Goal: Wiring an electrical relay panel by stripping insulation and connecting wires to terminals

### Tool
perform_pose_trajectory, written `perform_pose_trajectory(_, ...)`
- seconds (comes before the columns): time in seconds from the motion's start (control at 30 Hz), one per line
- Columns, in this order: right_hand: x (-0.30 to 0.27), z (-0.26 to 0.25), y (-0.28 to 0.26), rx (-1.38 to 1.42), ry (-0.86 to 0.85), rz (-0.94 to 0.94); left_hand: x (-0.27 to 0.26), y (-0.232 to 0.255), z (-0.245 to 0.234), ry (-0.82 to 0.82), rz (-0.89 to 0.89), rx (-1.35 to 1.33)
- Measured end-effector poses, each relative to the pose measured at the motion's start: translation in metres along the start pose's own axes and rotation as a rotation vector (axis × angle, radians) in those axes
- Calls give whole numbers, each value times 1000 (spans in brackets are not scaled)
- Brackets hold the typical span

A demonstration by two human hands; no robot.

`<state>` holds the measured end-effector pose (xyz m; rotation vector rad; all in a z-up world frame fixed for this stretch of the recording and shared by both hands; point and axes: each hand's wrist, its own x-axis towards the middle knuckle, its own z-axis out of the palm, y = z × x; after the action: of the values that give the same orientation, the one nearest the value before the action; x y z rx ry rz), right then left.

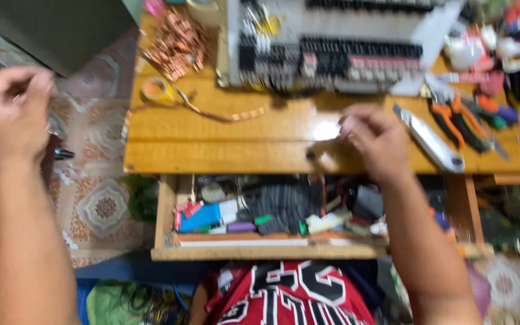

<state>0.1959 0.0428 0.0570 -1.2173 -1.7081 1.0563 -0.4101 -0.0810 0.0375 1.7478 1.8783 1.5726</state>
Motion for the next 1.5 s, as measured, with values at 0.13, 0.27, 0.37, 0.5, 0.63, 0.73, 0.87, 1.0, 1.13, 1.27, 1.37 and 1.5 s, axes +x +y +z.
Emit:
perform_pose_trajectory(0.13,-15,-54,-28,375,157,-148,-97,26,-22,-100,-18,92)
perform_pose_trajectory(0.27,-68,-95,-55,281,144,-261,-187,47,-22,-52,-2,124)
perform_pose_trajectory(0.37,-117,-111,-50,22,50,-188,-241,67,-12,45,-96,86)
perform_pose_trajectory(0.5,-175,-103,8,-320,-31,-12,-289,56,-14,139,-319,-54)
perform_pose_trajectory(0.63,-229,-97,102,-588,33,-232,-310,28,-30,432,-537,-108)
perform_pose_trajectory(0.73,-242,-80,111,-539,179,-295,-315,22,-44,516,-482,-85)
perform_pose_trajectory(0.87,-232,-74,135,-591,240,-244,-332,-25,-37,695,-584,-197)
perform_pose_trajectory(1.0,-219,-74,153,-493,303,-178,-359,-42,-5,432,-798,23)
perform_pose_trajectory(1.13,-217,-65,143,-453,362,-141,-371,-116,64,175,-791,-177)
perform_pose_trajectory(1.27,-213,-67,146,-506,408,-185,-414,-275,136,-563,-437,502)
perform_pose_trajectory(1.37,-210,-57,137,-566,457,-102,-407,-304,193,-814,-368,740)
perform_pose_trajectory(1.5,-205,-56,120,-832,497,97,-340,-263,216,-670,-570,223)
